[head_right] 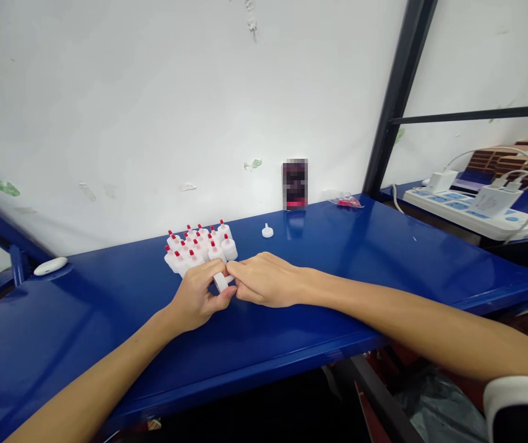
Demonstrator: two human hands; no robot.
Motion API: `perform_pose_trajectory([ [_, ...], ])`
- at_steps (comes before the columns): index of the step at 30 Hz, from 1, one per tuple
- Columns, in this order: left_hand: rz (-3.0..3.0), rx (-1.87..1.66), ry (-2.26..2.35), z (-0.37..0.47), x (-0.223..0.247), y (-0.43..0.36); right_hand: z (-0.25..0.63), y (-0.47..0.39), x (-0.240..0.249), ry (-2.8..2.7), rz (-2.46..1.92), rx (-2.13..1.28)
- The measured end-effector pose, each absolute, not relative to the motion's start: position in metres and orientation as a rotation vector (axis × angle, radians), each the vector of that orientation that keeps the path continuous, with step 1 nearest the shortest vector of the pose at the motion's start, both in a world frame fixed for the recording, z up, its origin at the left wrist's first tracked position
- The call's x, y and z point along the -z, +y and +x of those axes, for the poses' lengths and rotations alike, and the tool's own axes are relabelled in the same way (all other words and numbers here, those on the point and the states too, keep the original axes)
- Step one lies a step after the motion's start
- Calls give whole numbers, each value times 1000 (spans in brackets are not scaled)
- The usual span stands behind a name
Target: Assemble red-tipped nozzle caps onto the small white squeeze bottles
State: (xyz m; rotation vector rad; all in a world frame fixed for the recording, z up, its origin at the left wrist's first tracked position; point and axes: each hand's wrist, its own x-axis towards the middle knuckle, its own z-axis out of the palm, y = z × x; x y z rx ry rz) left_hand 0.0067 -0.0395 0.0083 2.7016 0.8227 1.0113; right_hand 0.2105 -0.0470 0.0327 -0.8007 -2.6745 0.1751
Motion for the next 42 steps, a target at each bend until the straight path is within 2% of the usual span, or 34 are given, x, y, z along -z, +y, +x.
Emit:
perform_pose_trajectory([
  [5, 2976, -919, 816, -1, -10, -34, 214, -48, -33, -2695, -813, -203],
  [13, 3416, -869, 677, -8, -20, -32, 218, -44, -34, -2588, -669, -573],
  [27, 3319, -908, 751, -7, -17, -35, 214, -44, -24, -2618, -839, -181],
  [35, 3270, -1022, 729, 4, -16, -40, 204, -55, -30, -2638, -942, -296],
  [42, 3054, -948, 734, 5, -17, -41, 204, -53, -26, -2712, -1041, 7],
])
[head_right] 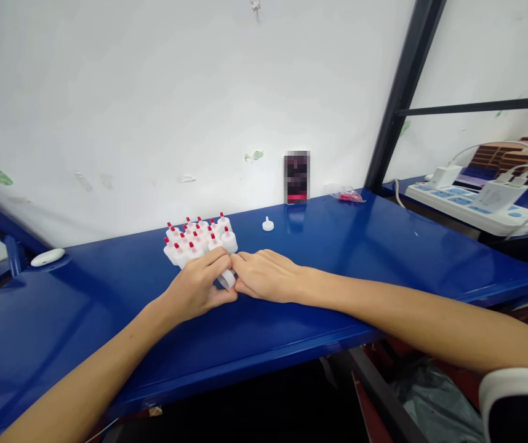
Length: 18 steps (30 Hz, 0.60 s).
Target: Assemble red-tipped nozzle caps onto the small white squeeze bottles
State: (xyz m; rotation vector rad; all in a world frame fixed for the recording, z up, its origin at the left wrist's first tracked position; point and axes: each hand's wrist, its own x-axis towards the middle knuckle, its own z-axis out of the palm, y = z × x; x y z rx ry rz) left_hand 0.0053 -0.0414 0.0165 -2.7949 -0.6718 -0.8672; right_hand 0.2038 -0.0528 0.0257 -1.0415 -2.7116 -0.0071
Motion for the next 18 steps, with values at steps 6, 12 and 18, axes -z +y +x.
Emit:
perform_pose_trajectory([
  [6, -2846, 906, -615, 6, -18, -40, 205, -50, -16, -2650, -910, 63],
  [12, -2808, 1061, -551, 7, -21, -43, 205, -49, -19, -2550, -853, -33],
  [18, -2801, 1306, -554, 5, -24, -52, 252, -7, -37, -2162, -1024, 44],
])
